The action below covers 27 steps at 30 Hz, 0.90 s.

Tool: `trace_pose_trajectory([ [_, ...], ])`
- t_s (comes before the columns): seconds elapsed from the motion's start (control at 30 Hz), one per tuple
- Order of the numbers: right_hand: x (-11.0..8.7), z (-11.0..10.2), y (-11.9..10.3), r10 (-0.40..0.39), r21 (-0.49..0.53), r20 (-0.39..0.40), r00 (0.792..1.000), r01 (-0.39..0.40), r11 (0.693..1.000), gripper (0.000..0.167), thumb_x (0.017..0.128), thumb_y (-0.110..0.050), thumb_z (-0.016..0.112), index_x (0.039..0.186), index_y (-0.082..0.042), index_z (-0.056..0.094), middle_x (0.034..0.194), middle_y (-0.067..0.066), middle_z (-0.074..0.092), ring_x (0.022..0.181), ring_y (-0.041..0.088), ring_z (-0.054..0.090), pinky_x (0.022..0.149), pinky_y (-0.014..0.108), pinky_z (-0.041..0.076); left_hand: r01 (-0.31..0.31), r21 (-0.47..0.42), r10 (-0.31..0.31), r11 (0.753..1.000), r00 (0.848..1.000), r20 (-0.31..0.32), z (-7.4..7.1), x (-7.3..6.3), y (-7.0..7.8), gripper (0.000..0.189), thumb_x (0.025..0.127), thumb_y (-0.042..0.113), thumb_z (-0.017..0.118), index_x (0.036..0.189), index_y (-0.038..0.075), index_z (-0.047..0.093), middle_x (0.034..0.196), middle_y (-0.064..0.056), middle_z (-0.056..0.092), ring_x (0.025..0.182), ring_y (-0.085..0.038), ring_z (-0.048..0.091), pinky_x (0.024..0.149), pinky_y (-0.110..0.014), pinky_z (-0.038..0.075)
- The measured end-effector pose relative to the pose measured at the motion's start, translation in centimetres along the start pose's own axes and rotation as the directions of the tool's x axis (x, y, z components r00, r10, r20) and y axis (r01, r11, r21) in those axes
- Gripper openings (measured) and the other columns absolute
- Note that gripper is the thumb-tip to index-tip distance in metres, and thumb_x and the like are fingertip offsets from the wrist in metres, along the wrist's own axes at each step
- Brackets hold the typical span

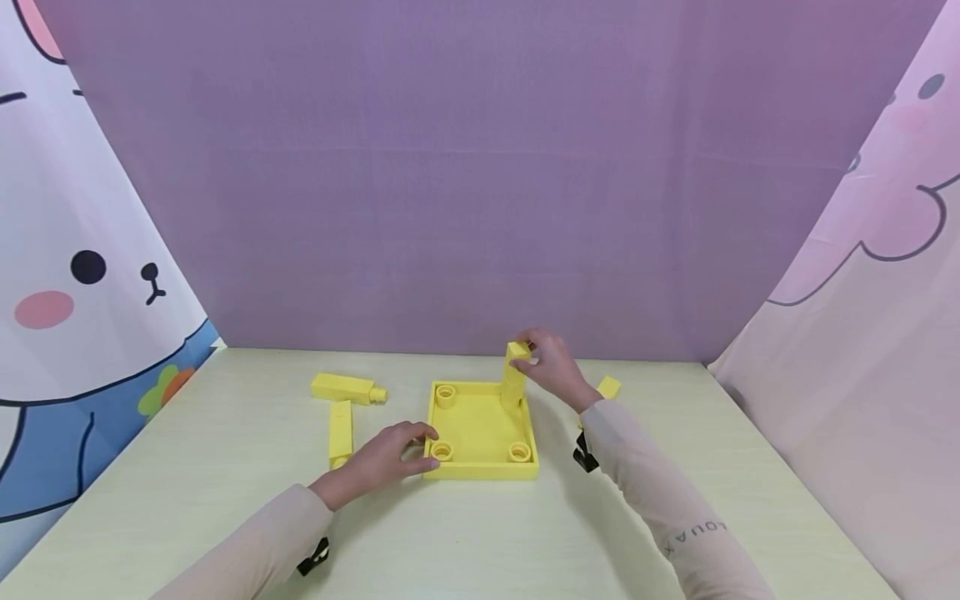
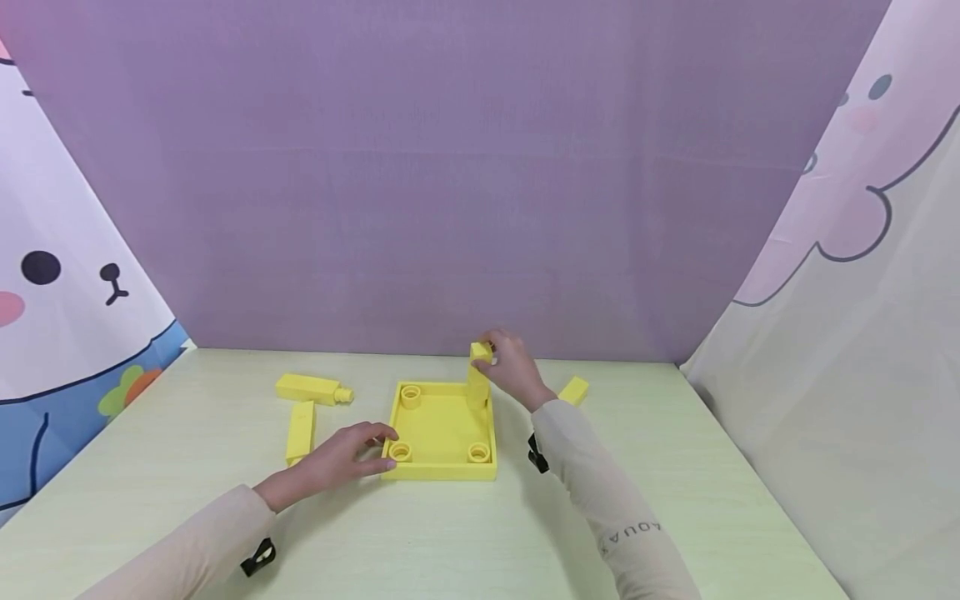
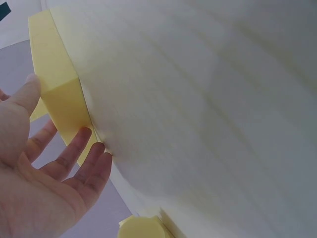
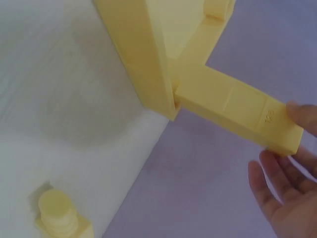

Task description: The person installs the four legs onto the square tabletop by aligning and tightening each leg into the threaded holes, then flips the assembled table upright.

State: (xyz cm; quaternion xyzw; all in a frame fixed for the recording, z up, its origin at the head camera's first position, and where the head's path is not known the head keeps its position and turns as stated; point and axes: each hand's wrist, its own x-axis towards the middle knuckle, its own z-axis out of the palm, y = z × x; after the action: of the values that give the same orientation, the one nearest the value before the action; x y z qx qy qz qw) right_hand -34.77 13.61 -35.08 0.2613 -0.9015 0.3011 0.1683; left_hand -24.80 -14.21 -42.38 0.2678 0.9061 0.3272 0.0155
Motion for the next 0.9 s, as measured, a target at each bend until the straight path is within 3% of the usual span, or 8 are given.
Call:
trace_pose_trajectory([
  [0.13,-0.2,0.4,-0.2,0.029,-0.027,-0.041,0.999,-0.03,0.999,0.034,0.079,-0.015,0.071,0.108,0.0,0.06,0.1,0.013,0.06,0.087,0.025,0.057,0.076,0.037,0.051,-0.008,-0.002,0.008,1.0,1.0,0.001,0.0,0.0,-0.1,0.042,0.084,0.035,0.063,0.113,0.006,0.057,0.11,-0.006,0.06,0.104,-0.025,0.056,0.09,-0.043,0.046],
  [0.3,-0.1,0.4,-0.1,0.06,-0.04,-0.036,0.998,-0.062,0.997,0.035,0.079,-0.018,0.071,0.108,-0.001,0.06,0.1,0.013,0.06,0.087,0.026,0.059,0.076,0.037,0.051,-0.016,-0.004,0.016,1.0,1.0,0.002,0.1,0.1,-0.2,0.042,0.084,0.036,0.063,0.113,0.005,0.057,0.11,-0.006,0.061,0.104,-0.025,0.056,0.09,-0.043,0.046],
  [0.47,0.0,0.2,0.1,0.062,-0.036,0.006,0.998,-0.062,0.997,0.034,0.081,-0.019,0.07,0.109,-0.003,0.059,0.104,0.012,0.06,0.09,0.024,0.059,0.079,0.036,0.051,-0.014,-0.01,0.014,1.0,1.0,0.0,0.1,0.0,-0.2,0.043,0.084,0.036,0.063,0.113,0.005,0.057,0.11,-0.006,0.061,0.103,-0.025,0.056,0.09,-0.043,0.046],
  [0.7,0.4,-0.7,0.8,0.028,0.019,0.089,0.996,-0.03,0.999,0.032,0.081,-0.014,0.069,0.109,-0.003,0.059,0.106,0.013,0.06,0.094,0.027,0.058,0.084,0.044,0.049,-0.011,-0.017,0.011,1.0,1.0,0.004,0.0,0.0,0.0,0.043,0.084,0.036,0.063,0.113,0.005,0.057,0.11,-0.007,0.06,0.104,-0.025,0.055,0.09,-0.043,0.045],
  [0.9,0.7,-1.4,0.8,0.008,0.02,0.154,0.988,-0.011,1.0,0.032,0.082,-0.011,0.068,0.111,-0.003,0.059,0.109,0.013,0.06,0.097,0.028,0.058,0.086,0.041,0.049,-0.011,-0.02,0.011,1.0,1.0,0.003,0.0,0.0,0.0,0.042,0.084,0.035,0.063,0.113,0.005,0.057,0.11,-0.007,0.06,0.104,-0.026,0.055,0.09,-0.044,0.045],
])
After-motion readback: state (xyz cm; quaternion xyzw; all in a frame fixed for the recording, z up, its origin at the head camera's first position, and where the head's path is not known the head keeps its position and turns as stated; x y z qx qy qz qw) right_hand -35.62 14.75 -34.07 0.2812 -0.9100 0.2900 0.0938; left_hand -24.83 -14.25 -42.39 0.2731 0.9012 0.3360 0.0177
